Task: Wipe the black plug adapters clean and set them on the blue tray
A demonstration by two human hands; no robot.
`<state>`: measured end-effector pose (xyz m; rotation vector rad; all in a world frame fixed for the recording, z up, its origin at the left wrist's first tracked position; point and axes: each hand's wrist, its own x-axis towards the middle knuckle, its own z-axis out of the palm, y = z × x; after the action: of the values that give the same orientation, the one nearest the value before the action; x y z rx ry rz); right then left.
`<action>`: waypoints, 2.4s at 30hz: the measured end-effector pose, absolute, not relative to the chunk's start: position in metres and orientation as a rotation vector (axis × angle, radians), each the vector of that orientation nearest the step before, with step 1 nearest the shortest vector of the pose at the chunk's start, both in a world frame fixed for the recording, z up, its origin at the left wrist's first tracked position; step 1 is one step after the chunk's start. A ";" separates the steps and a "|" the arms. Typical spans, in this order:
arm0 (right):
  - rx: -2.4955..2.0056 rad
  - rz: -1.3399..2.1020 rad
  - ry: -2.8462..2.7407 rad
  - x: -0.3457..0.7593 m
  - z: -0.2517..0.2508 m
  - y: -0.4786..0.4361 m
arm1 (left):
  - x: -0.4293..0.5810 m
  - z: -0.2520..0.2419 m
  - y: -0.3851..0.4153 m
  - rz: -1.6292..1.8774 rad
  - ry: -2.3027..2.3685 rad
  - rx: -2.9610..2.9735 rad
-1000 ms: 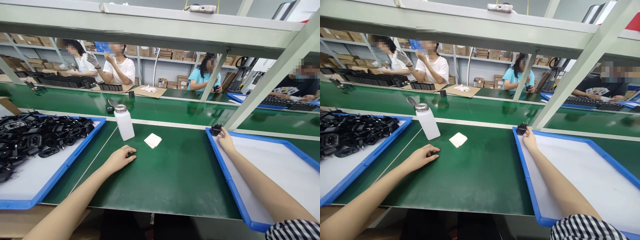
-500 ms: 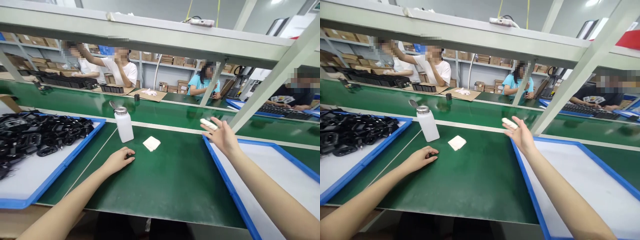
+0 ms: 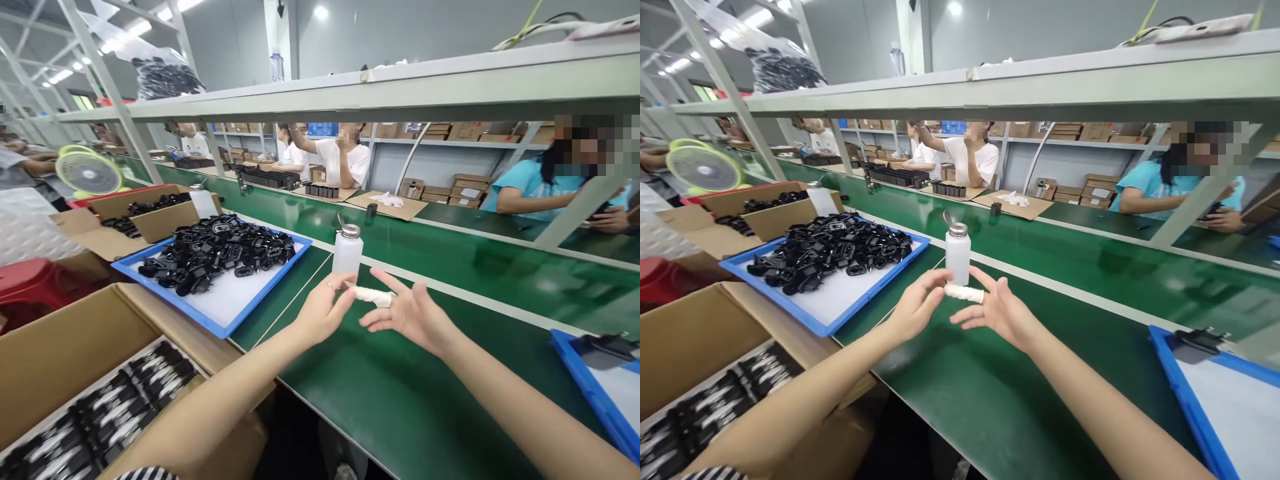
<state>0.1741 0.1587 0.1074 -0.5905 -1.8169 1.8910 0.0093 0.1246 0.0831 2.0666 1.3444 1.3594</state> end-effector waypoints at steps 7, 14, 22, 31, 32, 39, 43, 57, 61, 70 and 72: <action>-0.383 2.025 -1.699 0.155 0.079 0.156 | 0.008 0.076 0.133 1.311 1.271 1.338; -0.291 1.922 -1.693 0.173 0.106 0.140 | 0.012 0.097 0.116 1.437 0.867 1.243; -0.245 1.897 -1.815 0.175 0.117 0.128 | 0.018 0.101 0.102 1.446 0.852 1.325; -0.295 1.870 -1.830 0.179 0.120 0.124 | 0.021 0.107 0.094 1.416 0.794 1.315; -0.297 1.868 -1.821 0.179 0.120 0.123 | 0.021 0.107 0.093 1.420 0.803 1.310; -0.804 1.622 -1.519 0.172 0.114 0.133 | 0.021 0.093 0.111 1.421 0.853 1.232; -0.892 1.502 -1.325 0.170 0.098 0.154 | 0.018 0.074 0.131 1.428 0.978 1.076; -1.772 0.463 -1.839 0.202 0.058 0.327 | 0.020 0.051 0.145 0.966 1.201 1.338; -1.823 0.304 -2.089 0.197 0.057 0.357 | 0.021 0.050 0.139 0.648 1.315 1.979; -1.825 0.008 -2.395 0.211 0.088 0.318 | 0.019 0.046 0.140 0.378 1.434 2.197; -1.746 0.041 -2.453 0.211 0.090 0.286 | 0.019 0.046 0.141 0.381 1.478 2.146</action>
<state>0.2107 0.2862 0.0902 -1.7463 -2.4533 0.0410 0.0190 0.1415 0.0462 2.1457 1.4781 0.3812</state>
